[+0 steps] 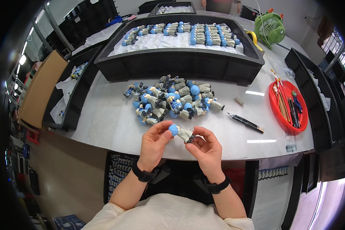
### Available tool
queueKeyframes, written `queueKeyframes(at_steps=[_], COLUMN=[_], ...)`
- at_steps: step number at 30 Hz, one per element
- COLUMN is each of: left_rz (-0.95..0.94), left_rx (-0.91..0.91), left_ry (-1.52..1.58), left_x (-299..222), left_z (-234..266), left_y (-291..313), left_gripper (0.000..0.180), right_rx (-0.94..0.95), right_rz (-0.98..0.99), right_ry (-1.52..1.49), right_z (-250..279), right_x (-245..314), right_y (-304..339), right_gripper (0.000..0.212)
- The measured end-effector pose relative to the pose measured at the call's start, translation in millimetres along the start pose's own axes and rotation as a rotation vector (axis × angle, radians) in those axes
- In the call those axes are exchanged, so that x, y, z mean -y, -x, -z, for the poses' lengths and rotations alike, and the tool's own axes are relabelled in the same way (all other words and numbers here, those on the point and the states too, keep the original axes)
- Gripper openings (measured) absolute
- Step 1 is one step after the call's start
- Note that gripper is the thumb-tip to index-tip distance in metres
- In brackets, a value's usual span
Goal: Inspecting small manufactured components and arranging them into organized rows in a shipping tray.
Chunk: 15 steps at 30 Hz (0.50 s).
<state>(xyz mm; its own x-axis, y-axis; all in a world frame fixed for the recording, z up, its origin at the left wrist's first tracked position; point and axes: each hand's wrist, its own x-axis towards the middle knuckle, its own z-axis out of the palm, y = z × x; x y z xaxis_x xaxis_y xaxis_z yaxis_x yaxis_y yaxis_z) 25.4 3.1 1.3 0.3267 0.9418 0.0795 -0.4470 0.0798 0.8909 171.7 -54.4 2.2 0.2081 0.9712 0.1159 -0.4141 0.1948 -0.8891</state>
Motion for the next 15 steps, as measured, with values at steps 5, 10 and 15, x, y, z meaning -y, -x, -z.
queueKeyframes(at_steps=[5, 10, 15], left_rz=[0.020, 0.048, 0.025], left_rx=[0.014, 0.028, 0.003], left_ry=[-0.138, -0.205, -0.159], left_x=[-0.1, -2.0, -0.2], left_z=[-6.9, -8.6, -9.2], left_y=[-0.7, -1.5, 0.1], left_gripper=[0.027, 0.026, 0.025], right_rx=[-0.002, -0.005, -0.013], right_rz=[0.036, 0.025, 0.035], right_ry=[-0.076, -0.081, -0.121], right_z=[3.5, 4.4, 2.3], right_x=[-1.1, -0.3, 1.3], right_y=[1.6, 3.1, 2.8], right_gripper=[0.046, 0.045, 0.041])
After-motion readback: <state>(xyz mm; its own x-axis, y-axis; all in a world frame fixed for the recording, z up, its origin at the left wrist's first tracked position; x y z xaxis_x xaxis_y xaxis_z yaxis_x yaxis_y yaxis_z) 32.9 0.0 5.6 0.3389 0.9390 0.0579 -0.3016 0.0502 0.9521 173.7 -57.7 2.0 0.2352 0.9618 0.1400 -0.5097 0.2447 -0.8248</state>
